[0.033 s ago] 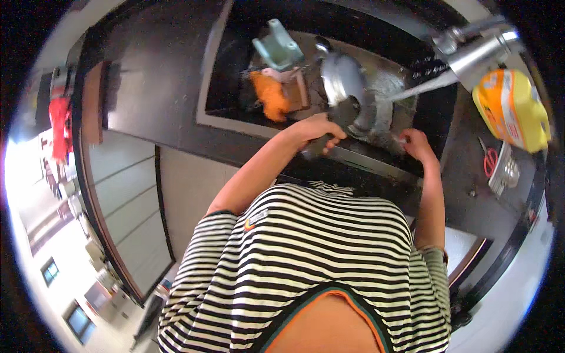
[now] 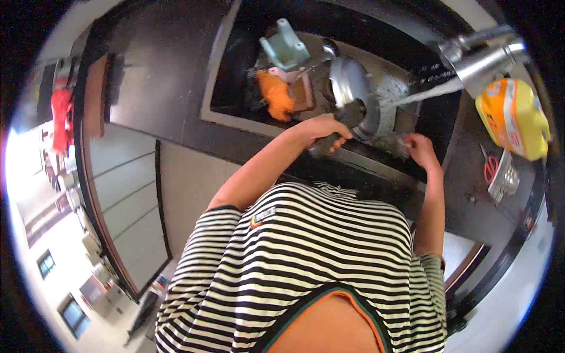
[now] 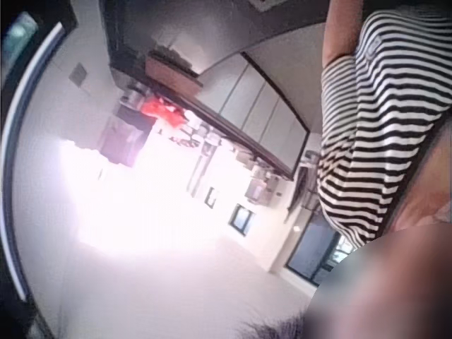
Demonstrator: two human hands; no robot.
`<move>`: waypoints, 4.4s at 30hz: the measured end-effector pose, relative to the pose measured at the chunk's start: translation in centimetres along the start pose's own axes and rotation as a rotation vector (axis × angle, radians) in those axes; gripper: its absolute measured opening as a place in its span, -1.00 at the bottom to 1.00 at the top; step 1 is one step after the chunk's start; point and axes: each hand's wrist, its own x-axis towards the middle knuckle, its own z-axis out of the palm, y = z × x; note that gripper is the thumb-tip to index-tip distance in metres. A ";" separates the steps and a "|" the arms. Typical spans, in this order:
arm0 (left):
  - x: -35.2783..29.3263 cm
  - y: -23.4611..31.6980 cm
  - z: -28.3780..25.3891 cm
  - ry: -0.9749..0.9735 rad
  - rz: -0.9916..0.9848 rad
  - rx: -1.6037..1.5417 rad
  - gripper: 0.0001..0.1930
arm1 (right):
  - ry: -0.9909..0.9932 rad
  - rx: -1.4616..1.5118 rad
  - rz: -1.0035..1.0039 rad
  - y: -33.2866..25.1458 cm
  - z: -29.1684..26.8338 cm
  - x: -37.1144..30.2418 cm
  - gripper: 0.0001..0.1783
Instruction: The person washes a pot lid and a metal strainer in the kitchen sink using a sponge and running water. They scrub both sides of the lid and the strainer, rinse them, and place them in the sink.
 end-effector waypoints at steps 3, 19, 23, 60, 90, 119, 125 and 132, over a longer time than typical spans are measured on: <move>1.0 -0.2 -0.1 -0.014 -0.019 0.086 -0.83 | 0.139 0.024 0.110 -3.4 -1.1 -4.1 -0.73; 3.2 -3.5 -6.7 0.154 0.175 1.005 -0.64 | 0.525 0.645 0.172 -9.3 -0.4 -8.9 -0.72; 3.5 -4.5 -6.7 0.370 0.231 1.223 -0.60 | 0.490 0.589 0.126 -10.3 -0.4 -6.8 -0.72; -38.9 -62.8 12.3 1.714 0.499 -0.086 -0.82 | 0.591 -0.589 -1.099 -56.2 14.1 -4.0 -0.69; -56.3 -119.2 17.3 1.663 -0.229 -2.401 -0.76 | -0.365 -0.096 -2.052 -129.7 108.8 -72.2 -0.86; -125.7 -191.5 6.9 1.757 -0.150 -2.216 -0.57 | -0.948 -0.388 -2.215 -162.8 169.5 -136.9 -0.81; -135.0 -201.4 4.8 1.681 -0.067 -2.356 -0.64 | -1.206 -0.427 -2.343 -172.9 175.9 -156.8 -0.81; -145.3 -219.9 1.7 1.636 -0.062 -2.254 -0.73 | -1.297 -0.588 -2.314 -187.1 190.9 -171.7 -0.77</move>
